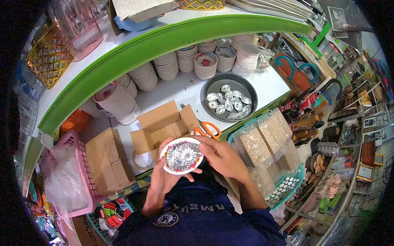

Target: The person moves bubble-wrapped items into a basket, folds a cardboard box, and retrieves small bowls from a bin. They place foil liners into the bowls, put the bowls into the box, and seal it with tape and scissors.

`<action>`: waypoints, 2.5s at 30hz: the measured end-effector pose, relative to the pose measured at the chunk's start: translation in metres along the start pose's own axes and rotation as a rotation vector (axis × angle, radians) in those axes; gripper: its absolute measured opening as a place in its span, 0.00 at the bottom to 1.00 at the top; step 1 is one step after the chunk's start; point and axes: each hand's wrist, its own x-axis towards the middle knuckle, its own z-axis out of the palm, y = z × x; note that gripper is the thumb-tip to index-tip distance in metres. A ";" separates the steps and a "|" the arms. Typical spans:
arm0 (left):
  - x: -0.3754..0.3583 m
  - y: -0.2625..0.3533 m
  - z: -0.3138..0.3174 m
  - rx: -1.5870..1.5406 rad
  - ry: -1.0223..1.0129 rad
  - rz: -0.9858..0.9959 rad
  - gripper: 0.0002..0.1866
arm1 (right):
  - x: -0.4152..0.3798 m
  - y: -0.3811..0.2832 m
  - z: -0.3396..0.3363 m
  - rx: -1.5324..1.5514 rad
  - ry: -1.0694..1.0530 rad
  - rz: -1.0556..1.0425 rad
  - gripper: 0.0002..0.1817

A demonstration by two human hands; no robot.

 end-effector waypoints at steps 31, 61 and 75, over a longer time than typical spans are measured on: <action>0.015 0.063 0.000 0.258 0.303 0.125 0.26 | 0.082 -0.021 0.008 0.046 -0.075 0.058 0.19; 0.035 0.070 -0.022 1.046 0.629 0.173 0.24 | 0.109 -0.032 0.008 -0.424 -0.160 -0.041 0.26; 0.039 0.066 -0.029 1.195 0.639 0.233 0.20 | 0.113 -0.024 0.018 -0.583 -0.134 -0.080 0.22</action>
